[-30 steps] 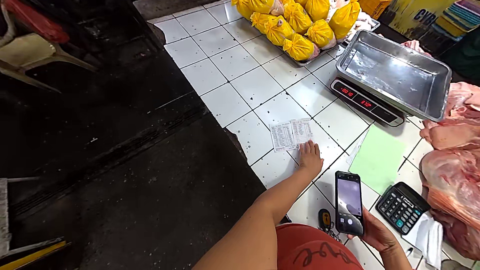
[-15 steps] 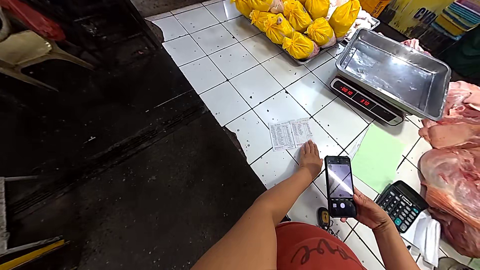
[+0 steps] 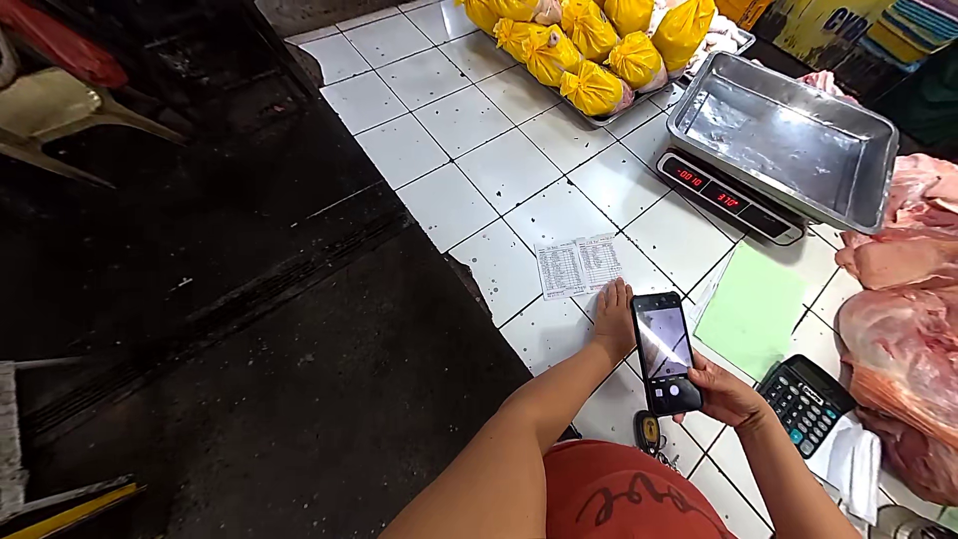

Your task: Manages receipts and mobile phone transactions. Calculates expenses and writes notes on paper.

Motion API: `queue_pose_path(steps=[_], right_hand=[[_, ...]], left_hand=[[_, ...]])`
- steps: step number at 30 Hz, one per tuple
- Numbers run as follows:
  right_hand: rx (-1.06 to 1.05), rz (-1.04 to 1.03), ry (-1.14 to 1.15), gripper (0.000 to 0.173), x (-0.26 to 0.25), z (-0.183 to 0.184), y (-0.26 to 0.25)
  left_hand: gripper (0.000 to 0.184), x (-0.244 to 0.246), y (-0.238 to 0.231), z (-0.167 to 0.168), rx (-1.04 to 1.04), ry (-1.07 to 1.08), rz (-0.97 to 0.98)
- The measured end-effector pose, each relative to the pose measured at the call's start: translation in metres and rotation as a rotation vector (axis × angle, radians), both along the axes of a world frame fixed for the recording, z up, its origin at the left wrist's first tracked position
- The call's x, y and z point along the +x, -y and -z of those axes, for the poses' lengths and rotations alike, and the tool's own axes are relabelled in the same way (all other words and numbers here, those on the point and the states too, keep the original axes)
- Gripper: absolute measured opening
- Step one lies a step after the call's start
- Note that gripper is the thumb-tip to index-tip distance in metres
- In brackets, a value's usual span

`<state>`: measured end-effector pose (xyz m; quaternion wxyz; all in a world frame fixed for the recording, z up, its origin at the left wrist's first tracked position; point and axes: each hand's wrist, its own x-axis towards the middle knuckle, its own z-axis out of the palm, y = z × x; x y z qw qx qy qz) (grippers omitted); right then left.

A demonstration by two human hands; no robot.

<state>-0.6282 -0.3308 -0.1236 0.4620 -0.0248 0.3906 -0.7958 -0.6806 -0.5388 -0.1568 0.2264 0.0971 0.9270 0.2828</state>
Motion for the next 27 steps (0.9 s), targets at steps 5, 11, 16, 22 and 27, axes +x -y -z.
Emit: queue_pose_path(steps=[5, 11, 16, 22, 27], right_hand=[[0.120, -0.057, -0.082, 0.071, -0.034, -0.025, 0.033], [0.196, -0.041, -0.115, 0.072, -0.055, -0.054, 0.066], [0.217, -0.050, -0.108, 0.073, -0.058, -0.062, 0.080], [0.371, -0.164, -0.132, 0.062, -0.070, -0.078, 0.083], [0.321, -0.320, -0.134, 0.059, -0.100, -0.084, 0.060]], left_hand=[[0.054, 0.033, 0.001, 0.031, 0.308, -0.305, -0.033], [0.034, 0.064, 0.000, 0.069, 0.342, -0.693, 0.324], [0.043, 0.077, -0.006, 0.080, 0.326, -0.558, 0.737], [0.039, 0.071, -0.004, 0.075, 0.413, -0.418, 0.730], [0.031, 0.078, 0.022, 0.007, 0.788, 0.051, -0.352]])
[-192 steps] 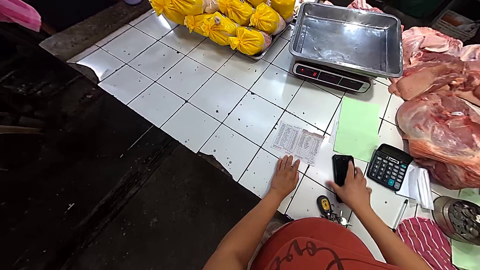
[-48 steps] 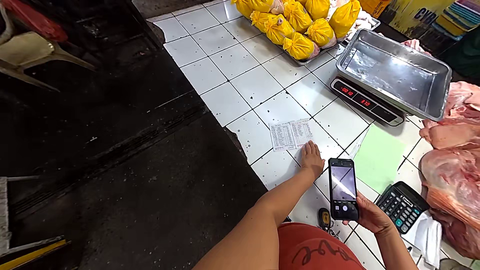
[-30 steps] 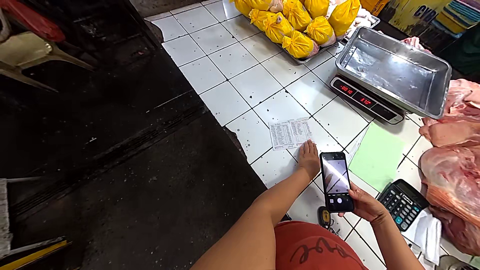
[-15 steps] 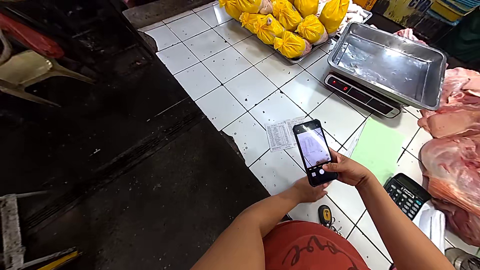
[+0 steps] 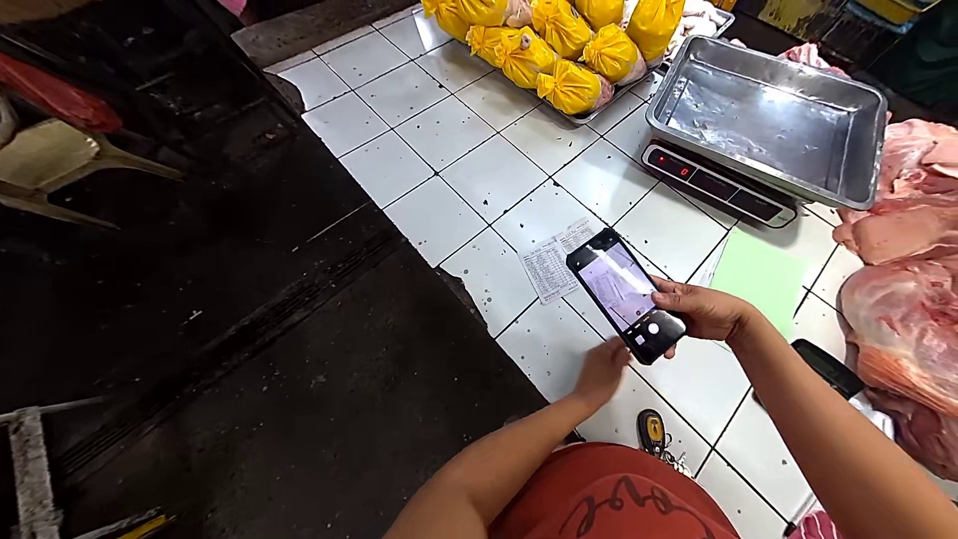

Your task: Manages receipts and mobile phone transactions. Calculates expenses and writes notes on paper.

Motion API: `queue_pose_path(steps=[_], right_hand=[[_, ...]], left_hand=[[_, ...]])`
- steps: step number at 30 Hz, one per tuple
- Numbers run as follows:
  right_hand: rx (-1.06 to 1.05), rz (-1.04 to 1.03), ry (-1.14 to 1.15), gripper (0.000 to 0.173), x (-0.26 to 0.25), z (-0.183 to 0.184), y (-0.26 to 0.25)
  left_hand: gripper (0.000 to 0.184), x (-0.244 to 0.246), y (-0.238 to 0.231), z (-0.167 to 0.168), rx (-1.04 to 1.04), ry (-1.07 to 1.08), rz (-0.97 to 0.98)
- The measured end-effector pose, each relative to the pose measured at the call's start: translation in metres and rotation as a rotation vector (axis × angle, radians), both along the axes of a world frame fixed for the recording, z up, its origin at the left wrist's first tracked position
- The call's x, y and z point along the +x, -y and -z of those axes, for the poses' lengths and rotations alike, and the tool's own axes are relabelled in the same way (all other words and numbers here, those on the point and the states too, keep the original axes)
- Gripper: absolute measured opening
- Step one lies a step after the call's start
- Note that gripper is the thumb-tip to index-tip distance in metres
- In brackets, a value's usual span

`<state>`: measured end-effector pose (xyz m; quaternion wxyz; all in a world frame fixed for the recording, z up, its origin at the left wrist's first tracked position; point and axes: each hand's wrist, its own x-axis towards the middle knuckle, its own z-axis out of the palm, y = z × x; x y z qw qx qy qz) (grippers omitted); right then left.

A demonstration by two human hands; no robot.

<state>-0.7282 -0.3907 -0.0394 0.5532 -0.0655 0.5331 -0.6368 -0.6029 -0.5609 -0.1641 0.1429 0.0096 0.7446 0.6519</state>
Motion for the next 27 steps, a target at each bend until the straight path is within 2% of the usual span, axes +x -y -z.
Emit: queue_pose_path(steps=[1, 3, 6, 9, 11, 14, 16, 19, 22, 24, 27], right_hand=[[0.012, -0.036, -0.008, 0.059, -0.006, -0.001, -0.005], [0.033, -0.123, -0.026, 0.062, -0.018, -0.001, -0.013], [0.100, -0.228, -0.036, 0.058, -0.030, 0.002, -0.012], [0.127, -0.258, -0.037, 0.063, -0.035, 0.009, -0.006], [0.047, -0.215, -0.026, 0.078, -0.025, 0.028, -0.006], [-0.084, -0.096, 0.017, 0.085, 0.006, 0.063, -0.012], [-0.133, 0.009, 0.078, 0.083, 0.030, 0.080, -0.023], [-0.108, 0.151, 0.166, 0.085, 0.066, 0.094, -0.049], [-0.072, 0.282, 0.206, 0.087, 0.099, 0.097, -0.074], [-0.091, 0.378, 0.235, 0.083, 0.120, 0.098, -0.091], [-0.164, 0.502, 0.284, 0.075, 0.151, 0.100, -0.110]], left_hand=[[0.033, -0.006, 0.014, -0.014, 0.085, 0.076, -0.204], [0.039, -0.028, 0.053, -0.039, 0.170, 0.128, -0.383], [0.041, -0.060, 0.106, -0.069, 0.096, 0.068, -0.320], [0.040, -0.082, 0.128, -0.088, -0.011, -0.011, -0.212], [0.038, -0.092, 0.129, -0.074, -0.230, -0.094, -0.147], [0.041, -0.109, 0.118, -0.030, -0.560, -0.254, 0.016], [0.051, -0.119, 0.099, -0.008, -0.661, -0.287, 0.130], [0.069, -0.133, 0.070, 0.010, -0.836, -0.213, 0.282], [0.073, -0.145, 0.058, 0.035, -0.919, -0.143, 0.209], [0.069, -0.147, 0.054, 0.039, -0.905, -0.158, 0.221], [0.049, -0.140, 0.054, 0.039, -0.730, -0.329, 0.446]])
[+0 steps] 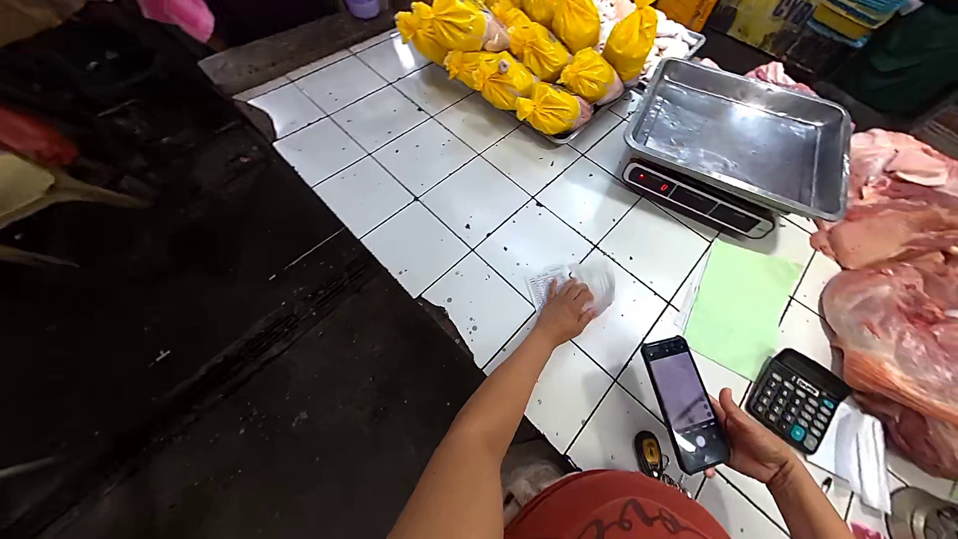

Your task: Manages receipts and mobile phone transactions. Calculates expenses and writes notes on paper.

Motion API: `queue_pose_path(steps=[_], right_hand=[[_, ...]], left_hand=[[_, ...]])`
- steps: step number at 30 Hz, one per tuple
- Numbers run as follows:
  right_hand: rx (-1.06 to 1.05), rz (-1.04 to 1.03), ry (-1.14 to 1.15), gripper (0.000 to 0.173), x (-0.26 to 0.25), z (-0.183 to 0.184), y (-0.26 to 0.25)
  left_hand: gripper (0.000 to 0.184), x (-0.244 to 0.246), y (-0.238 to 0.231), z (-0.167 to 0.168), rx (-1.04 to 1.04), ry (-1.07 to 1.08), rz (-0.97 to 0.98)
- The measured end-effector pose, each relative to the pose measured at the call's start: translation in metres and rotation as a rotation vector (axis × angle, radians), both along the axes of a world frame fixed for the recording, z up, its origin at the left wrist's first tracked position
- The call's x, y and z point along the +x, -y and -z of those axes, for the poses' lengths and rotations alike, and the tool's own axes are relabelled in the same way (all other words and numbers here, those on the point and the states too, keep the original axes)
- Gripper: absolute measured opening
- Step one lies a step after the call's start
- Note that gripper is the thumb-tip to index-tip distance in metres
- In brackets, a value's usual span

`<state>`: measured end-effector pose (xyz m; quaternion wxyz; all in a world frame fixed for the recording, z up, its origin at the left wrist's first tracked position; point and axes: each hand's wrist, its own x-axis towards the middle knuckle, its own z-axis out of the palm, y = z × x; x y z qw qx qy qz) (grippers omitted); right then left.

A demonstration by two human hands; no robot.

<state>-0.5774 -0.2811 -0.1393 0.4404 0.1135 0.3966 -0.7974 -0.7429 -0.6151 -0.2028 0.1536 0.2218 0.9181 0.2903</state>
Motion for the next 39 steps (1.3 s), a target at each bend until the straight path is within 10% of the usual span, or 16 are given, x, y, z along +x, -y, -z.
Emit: queue_pose_path(steps=[6, 12, 17, 39], right_hand=[[-0.034, 0.097, -0.026, 0.072, 0.035, 0.004, -0.008], [-0.073, 0.143, -0.013, 0.074, 0.053, 0.006, 0.003], [-0.073, 0.099, 0.017, 0.078, 0.067, 0.008, 0.007], [-0.013, 0.696, 0.037, 0.084, 0.117, 0.012, 0.148]], left_hand=[[0.027, 0.015, 0.006, 0.004, 0.220, -0.197, 0.419], [0.056, 0.053, -0.027, -0.017, -0.077, -0.239, -0.410], [0.081, 0.058, -0.040, -0.014, -0.352, 0.073, -0.466], [0.077, -0.098, -0.051, -0.007, -0.364, -0.081, 0.880]])
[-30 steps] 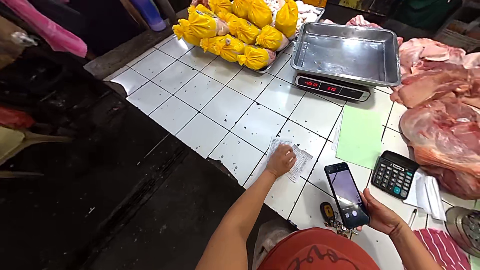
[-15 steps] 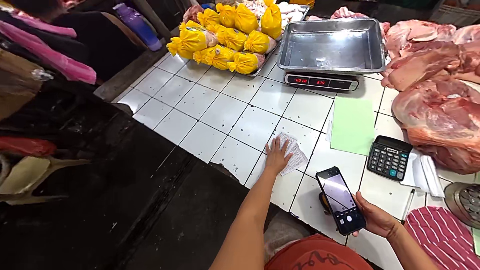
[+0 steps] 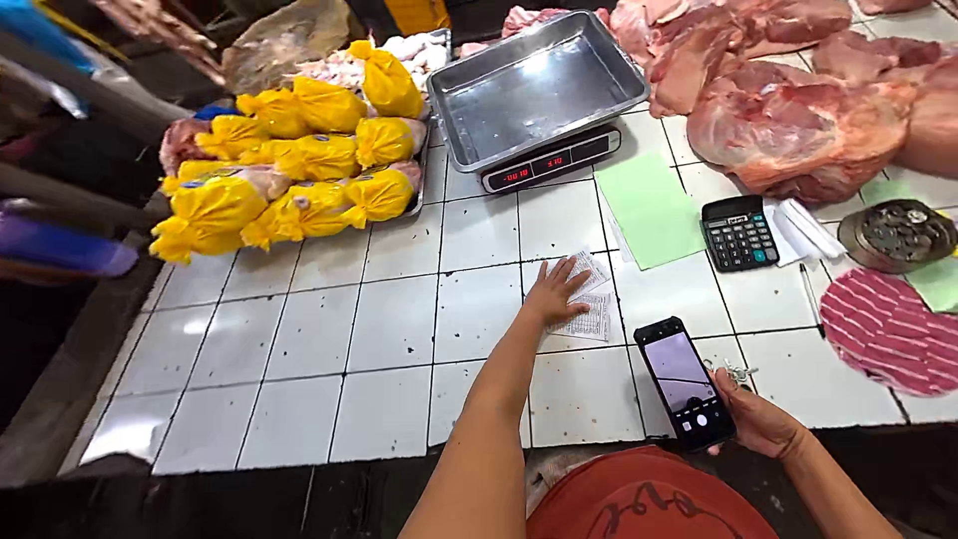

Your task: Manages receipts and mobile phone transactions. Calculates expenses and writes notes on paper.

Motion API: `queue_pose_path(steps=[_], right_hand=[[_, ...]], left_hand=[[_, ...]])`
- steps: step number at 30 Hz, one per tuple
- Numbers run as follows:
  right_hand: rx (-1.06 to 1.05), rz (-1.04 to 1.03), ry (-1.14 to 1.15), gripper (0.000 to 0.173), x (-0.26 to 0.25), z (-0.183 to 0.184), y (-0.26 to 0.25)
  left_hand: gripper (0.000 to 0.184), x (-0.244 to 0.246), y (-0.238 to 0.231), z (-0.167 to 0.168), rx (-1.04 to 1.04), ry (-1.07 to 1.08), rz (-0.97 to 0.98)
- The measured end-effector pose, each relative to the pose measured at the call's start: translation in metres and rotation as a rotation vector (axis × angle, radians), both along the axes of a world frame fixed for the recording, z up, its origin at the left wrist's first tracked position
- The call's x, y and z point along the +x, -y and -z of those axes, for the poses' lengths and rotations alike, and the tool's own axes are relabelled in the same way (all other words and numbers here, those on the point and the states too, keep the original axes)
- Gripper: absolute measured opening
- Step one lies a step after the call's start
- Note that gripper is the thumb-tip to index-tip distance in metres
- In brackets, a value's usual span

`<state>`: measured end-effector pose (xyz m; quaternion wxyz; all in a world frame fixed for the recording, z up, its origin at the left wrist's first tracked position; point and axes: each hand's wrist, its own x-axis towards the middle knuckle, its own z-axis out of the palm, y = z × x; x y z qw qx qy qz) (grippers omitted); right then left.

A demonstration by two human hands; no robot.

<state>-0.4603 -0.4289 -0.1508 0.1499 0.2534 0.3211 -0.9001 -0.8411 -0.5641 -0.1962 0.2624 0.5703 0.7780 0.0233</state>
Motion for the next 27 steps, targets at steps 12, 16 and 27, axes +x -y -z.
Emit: queue_pose_path(steps=[12, 16, 27], right_hand=[[0.051, 0.144, 0.045, 0.071, -0.040, 0.008, 0.079], [0.067, 0.218, 0.082, 0.074, -0.035, 0.004, 0.093], [0.079, 0.333, 0.118, 0.075, -0.020, -0.005, 0.117]], left_hand=[[0.059, -0.007, 0.005, 0.007, 0.240, 0.144, 0.602], [0.058, 0.021, 0.004, 0.015, 0.178, 0.095, 0.413], [0.059, 0.027, 0.005, 0.016, 0.159, 0.031, 0.331]])
